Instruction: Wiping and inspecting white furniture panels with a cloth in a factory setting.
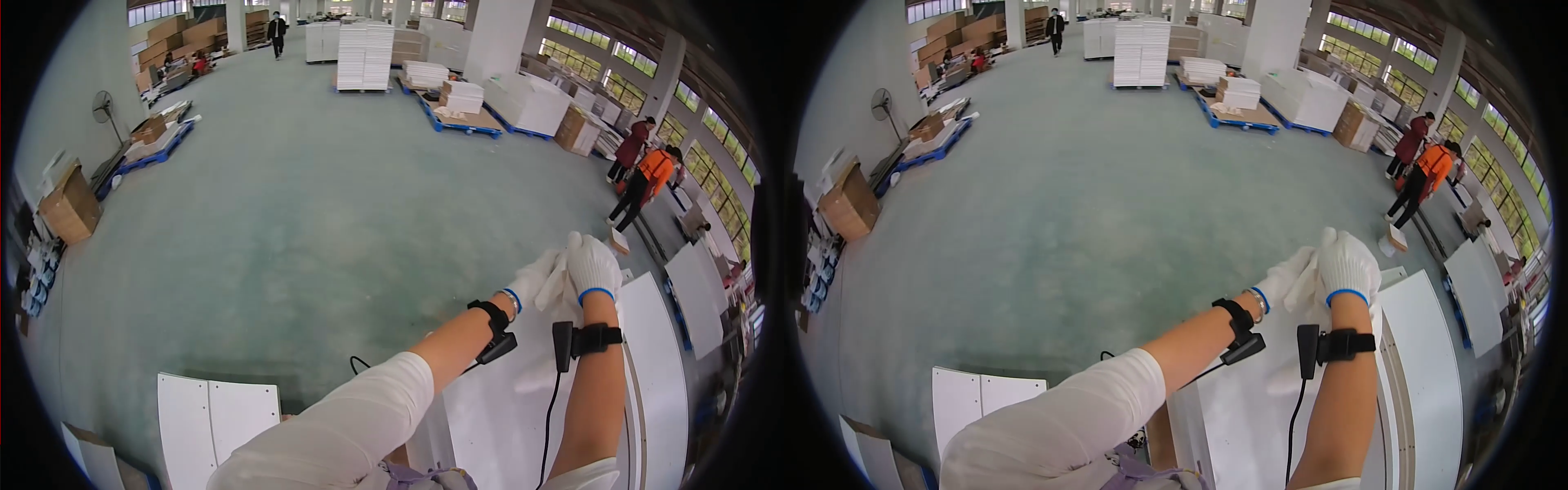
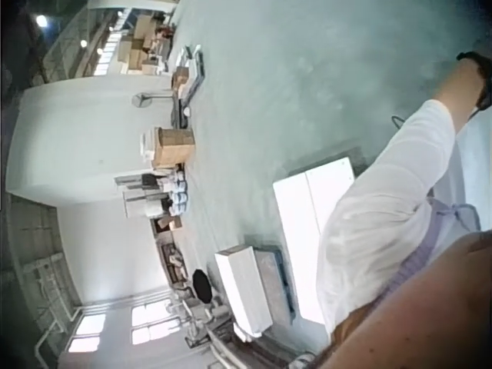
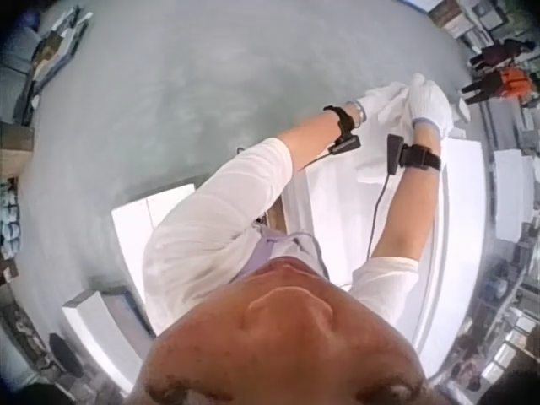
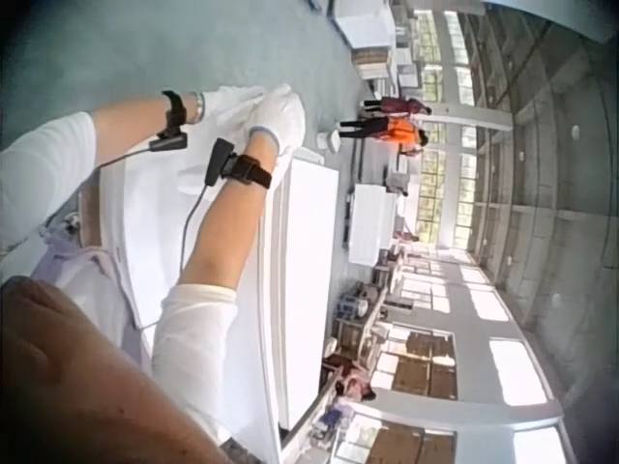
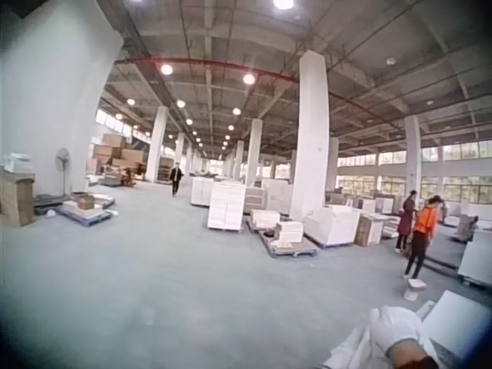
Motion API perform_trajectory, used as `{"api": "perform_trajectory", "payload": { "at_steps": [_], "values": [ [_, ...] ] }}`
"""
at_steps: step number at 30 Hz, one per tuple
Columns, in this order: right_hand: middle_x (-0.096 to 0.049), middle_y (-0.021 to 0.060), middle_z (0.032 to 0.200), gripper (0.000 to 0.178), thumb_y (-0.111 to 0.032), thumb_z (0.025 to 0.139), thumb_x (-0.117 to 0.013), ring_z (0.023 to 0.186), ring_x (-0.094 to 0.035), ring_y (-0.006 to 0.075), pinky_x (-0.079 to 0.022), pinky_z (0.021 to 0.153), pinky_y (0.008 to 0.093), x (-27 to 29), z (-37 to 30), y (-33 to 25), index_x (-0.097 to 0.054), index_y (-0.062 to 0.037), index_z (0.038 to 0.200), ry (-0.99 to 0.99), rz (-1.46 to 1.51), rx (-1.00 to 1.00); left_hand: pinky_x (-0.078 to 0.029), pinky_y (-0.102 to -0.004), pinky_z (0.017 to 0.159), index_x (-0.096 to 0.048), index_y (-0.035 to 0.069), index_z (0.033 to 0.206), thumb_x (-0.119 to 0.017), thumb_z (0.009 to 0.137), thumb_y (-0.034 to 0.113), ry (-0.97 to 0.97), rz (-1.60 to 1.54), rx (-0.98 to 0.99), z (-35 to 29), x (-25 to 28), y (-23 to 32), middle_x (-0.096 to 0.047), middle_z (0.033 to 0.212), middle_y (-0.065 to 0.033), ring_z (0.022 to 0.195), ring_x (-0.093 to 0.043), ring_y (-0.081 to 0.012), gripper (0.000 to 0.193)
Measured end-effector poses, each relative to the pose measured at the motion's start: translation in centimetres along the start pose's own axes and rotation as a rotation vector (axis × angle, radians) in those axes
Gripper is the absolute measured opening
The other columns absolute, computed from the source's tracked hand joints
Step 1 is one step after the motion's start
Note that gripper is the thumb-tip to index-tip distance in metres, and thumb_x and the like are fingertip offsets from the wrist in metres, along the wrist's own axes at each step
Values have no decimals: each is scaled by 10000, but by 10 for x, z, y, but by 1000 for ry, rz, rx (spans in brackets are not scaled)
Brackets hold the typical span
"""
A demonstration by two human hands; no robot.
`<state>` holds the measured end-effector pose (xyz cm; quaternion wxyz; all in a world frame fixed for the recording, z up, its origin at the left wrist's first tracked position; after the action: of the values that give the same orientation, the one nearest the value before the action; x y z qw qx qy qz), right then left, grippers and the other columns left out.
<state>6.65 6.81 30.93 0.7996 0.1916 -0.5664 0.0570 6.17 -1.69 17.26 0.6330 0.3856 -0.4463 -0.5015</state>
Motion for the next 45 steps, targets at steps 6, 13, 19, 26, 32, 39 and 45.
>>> {"api": "perform_trajectory", "payload": {
  "at_steps": [6, 13, 19, 26, 32, 39, 45],
  "values": [
    [-685, 197, 1060, 346, -286, 996, -408, 988, -651, 429, -529, 843, 492, 8, -24, 13, -661, -62, 1069, 11, 56, -18, -472, -387, 981, -408, 139, 1443, -534, 977, 463, -60, -108, 296, -25, 13, 33, -616, 1273, -167, 1200, -582, -334, 582],
    [-677, 227, 966, 377, -323, 1005, -429, 953, -636, 442, -498, 818, 518, 58, -186, 94, -670, -34, 1019, 12, 178, -462, -422, -464, 1073, -356, 109, 1490, -545, 930, 552, 33, 196, 173, -23, 26, 26, -546, 1392, -237, 1292, -516, -423, 738],
    [-675, 178, 980, 258, -254, 922, -530, 892, -631, 421, -494, 797, 507, 84, -371, 196, -663, -43, 988, 94, 34, -329, -405, -475, 1090, -380, 61, 1472, -472, 947, 637, 203, 388, 81, -32, 58, 17, -517, 1421, -253, 1312, -500, -433, 785],
    [-678, 134, 955, 136, -163, 907, -580, 923, -629, 352, -492, 835, 448, 118, -534, 303, -677, -77, 950, 441, -52, -591, -361, -428, 1128, -453, 11, 1413, -709, 925, 346, 355, 292, -637, -128, -97, 192, -483, 1433, -181, 1332, -460, -341, 645],
    [-650, 102, 898, 217, -307, 870, -602, 894, -641, 301, -507, 783, 438, 104, -545, 321, -663, -118, 958, 234, 92, -505, -487, -426, 963, -568, 47, 1289, -698, 902, 436, -396, 497, -1203, -305, -334, 338, -620, 1219, -172, 1122, -598, -346, 564],
    [-668, 74, 910, 202, -330, 908, -562, 906, -656, 290, -520, 811, 423, 134, -742, 440, -675, -164, 929, 368, -8, -590, -446, -434, 678, -621, 66, 905, -592, 927, 525, -357, 706, -1122, -327, -400, 326, -537, 768, -134, 760, -560, -353, 460],
    [-698, 49, 962, 221, -302, 920, -528, 964, -653, 289, -512, 842, 435, 153, -895, 533, -703, -182, 981, 401, -126, -759, -412, -419, 667, -572, 47, 854, -495, 963, 599, -318, 736, -1130, -321, -401, 314, -483, 762, -131, 733, -513, -345, 568]
  ]
}}
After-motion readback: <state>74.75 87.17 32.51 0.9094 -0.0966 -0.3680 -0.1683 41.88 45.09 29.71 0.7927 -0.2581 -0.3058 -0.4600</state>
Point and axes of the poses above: each hand's wrist, its own z-axis towards the middle knuckle, its own x-axis out of the back of the hand, y = z × x, the point moved 6 cm from there along z, towards the middle knuckle
